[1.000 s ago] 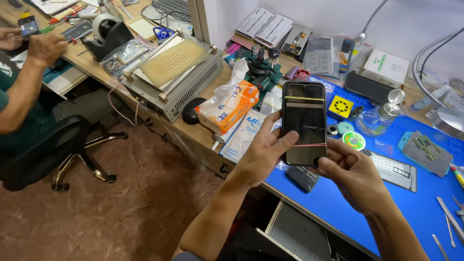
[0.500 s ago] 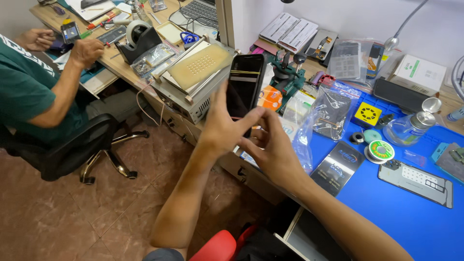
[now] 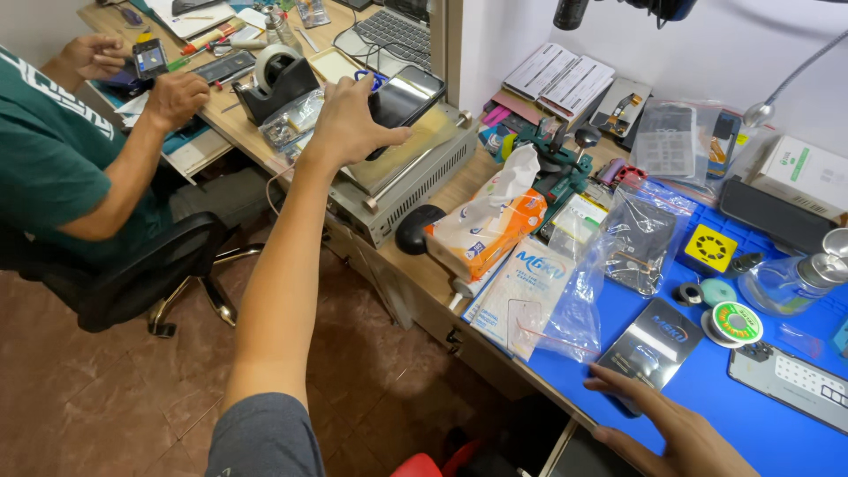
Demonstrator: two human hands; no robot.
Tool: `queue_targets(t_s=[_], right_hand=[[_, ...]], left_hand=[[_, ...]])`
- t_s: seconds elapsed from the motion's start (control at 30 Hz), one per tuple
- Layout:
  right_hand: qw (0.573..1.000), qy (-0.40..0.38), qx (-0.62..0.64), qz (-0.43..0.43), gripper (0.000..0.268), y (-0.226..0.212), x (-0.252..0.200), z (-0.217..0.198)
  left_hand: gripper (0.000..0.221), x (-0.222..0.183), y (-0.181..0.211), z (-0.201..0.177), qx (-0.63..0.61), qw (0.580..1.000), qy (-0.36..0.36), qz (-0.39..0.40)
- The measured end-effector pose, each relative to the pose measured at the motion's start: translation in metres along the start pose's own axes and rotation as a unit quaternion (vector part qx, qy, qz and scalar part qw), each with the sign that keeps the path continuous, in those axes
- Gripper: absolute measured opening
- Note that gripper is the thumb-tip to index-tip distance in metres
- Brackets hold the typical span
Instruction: The person cleans a smartphone screen with a tissue, applies adhesive from a tube to the device's edge, and then uses a plastic pry tool to separate the screen from the phone's body. The person then interacts with the phone's touchscreen before placing the device on the workbench.
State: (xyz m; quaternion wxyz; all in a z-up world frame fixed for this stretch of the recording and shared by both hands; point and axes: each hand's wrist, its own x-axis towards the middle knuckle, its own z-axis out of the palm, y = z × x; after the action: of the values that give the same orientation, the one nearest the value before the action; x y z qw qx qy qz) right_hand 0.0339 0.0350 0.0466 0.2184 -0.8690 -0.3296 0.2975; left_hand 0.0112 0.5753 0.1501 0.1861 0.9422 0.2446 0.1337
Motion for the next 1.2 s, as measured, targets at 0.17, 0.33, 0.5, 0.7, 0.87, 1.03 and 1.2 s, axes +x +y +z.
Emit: queue_targets(t_s=[0.17, 0.33, 0.5, 0.7, 0.87, 1.03, 1.2], right_hand=[[0.984, 0.095, 0.027, 0.149, 0.078, 0.024, -0.029, 0.008], [0.972, 0.127, -0.01, 0.196, 0.074, 0.02, -0.037, 0.009], [0.967, 0.097, 0.002, 0.237, 0.066, -0.005, -0.043, 0.01], [0.972, 0.204, 0.106, 0.052, 0.053, 0.033, -0.067, 0.035], [0.941, 0.268, 0.202, -0.047, 0.015, 0.033, -0.078, 0.041], [0.92, 0.339, 0.199, -0.004, 0.011, 0.05, -0.088, 0.039], [0.882, 0.394, 0.247, 0.081, 0.04, 0.083, -0.118, 0.02]], left_hand=[[0.101, 0.002, -0.007, 0.019, 0.002, 0.999, -0.029, -0.014], [0.115, -0.018, 0.002, 0.017, -0.018, 0.999, -0.045, -0.016], [0.084, -0.026, 0.006, 0.028, -0.019, 0.999, 0.031, 0.026], [0.014, -0.126, 0.097, 0.027, -0.315, 0.808, 0.387, 0.315], [0.016, -0.22, 0.184, 0.116, -0.443, 0.807, 0.19, 0.34], [0.014, -0.292, 0.263, 0.191, -0.456, 0.796, -0.004, 0.399], [0.031, -0.296, 0.298, 0.228, -0.325, 0.865, 0.014, 0.382]])
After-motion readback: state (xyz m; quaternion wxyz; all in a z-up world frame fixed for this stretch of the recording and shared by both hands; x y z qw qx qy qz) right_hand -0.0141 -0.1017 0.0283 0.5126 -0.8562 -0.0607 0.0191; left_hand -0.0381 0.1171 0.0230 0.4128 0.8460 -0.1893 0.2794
